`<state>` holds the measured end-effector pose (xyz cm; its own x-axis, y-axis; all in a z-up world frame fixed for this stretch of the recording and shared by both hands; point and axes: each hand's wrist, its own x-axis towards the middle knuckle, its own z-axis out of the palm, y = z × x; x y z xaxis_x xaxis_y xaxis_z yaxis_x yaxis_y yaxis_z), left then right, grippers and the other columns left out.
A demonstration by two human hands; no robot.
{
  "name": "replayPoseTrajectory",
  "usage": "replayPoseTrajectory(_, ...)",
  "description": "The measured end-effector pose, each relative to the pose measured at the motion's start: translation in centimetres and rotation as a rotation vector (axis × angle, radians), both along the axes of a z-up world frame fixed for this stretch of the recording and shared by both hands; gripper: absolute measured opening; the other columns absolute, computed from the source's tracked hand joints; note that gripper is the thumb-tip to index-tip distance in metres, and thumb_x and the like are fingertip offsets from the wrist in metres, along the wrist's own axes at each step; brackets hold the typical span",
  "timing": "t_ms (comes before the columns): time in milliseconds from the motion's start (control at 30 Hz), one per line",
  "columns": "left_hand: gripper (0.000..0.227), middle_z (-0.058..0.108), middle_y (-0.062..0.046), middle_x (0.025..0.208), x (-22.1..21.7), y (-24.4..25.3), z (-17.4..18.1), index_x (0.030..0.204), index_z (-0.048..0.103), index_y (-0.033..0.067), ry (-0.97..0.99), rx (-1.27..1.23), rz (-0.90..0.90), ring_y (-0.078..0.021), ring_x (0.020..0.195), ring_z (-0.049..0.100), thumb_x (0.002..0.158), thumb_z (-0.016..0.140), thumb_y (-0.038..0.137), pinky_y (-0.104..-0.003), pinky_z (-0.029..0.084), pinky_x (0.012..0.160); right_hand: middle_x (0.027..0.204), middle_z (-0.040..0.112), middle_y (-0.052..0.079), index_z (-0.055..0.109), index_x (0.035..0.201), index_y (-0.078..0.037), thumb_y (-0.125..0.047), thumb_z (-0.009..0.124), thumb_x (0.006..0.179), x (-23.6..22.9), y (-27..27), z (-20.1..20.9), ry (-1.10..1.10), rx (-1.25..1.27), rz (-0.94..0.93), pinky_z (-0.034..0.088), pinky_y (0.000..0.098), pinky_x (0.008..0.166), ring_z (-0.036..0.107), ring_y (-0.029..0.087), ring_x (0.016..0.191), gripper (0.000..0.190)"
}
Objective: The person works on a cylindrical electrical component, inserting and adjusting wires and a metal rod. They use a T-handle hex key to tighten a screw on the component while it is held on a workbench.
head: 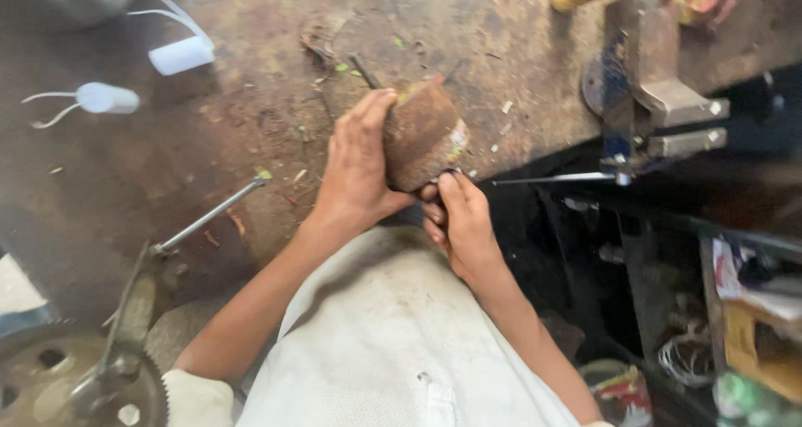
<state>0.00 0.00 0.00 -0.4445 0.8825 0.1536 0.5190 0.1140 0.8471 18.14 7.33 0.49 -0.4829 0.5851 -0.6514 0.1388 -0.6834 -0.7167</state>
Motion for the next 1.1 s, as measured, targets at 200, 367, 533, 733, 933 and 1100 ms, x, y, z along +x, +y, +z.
replayPoseTrajectory(200,0.141,0.025,-0.026,0.164,0.5,-1.5,3.1,0.161,0.010,-0.0020,0.145,-0.140,-0.061,-0.0431,0.152,0.025,0.061,0.099,0.045,-0.056,0.023,0.123,0.085,0.067,0.007,0.065,0.116,0.002,-0.021,0.057,0.110,6.9,6.6,7.1,-0.060,0.399,0.291,0.052,0.0269,0.065,0.063,0.012,0.073,0.025)
replayPoseTrajectory(367,0.115,0.025,-0.020,0.163,3.0,-0.9,6.0,0.164,0.015,0.0021,0.298,-0.062,0.033,-0.0326,0.149,0.027,0.086,0.091,0.039,-0.044,0.030,0.126,0.088,0.062,0.003,0.064,0.112,-0.008,-0.026,0.058,0.110,22.5,23.3,6.3,-0.142,1.041,-0.639,0.049,0.0292,0.068,0.059,0.014,0.078,0.020)
replayPoseTrajectory(533,0.068,0.051,-0.021,0.144,9.7,4.6,6.8,0.148,0.043,-0.0062,0.142,-0.167,0.337,-0.0296,0.132,0.053,0.098,0.079,0.022,-0.041,0.046,0.115,0.109,0.073,-0.001,0.063,0.118,-0.015,-0.040,0.070,0.094,34.1,41.0,-9.2,-0.020,0.306,-0.719,0.055,0.0397,0.085,0.069,0.018,0.100,0.035)
replayPoseTrajectory(733,0.053,0.049,-0.015,0.150,21.7,16.9,6.8,0.149,0.048,0.0011,0.334,-0.059,0.295,-0.0274,0.139,0.049,0.108,0.077,0.016,-0.040,0.046,0.116,0.135,0.062,0.008,0.059,0.134,-0.015,-0.054,0.066,0.086,34.0,52.2,-24.0,0.273,-0.072,-0.397,0.047,0.0636,0.104,0.056,0.032,0.127,0.062)
replayPoseTrajectory(933,0.086,0.050,-0.021,0.152,29.4,28.3,6.5,0.150,0.048,-0.0006,0.730,-0.375,0.081,-0.0366,0.147,0.040,0.090,0.081,0.051,-0.054,0.026,0.124,0.133,0.060,0.010,0.061,0.131,-0.011,-0.047,0.071,0.093,34.3,52.0,-26.2,0.347,-0.179,-0.351,0.046,0.0634,0.107,0.057,0.033,0.125,0.054)
replayPoseTrajectory(1100,0.065,0.054,-0.009,0.143,28.6,26.3,3.2,0.140,0.055,0.0086,0.839,-0.428,0.023,-0.0272,0.146,0.044,0.092,0.077,0.047,-0.047,0.027,0.131,0.111,0.070,0.006,0.066,0.109,-0.015,-0.039,0.075,0.082,39.4,49.2,-27.7,0.219,-0.223,-0.455,0.057,0.0562,0.090,0.066,0.027,0.106,0.037)
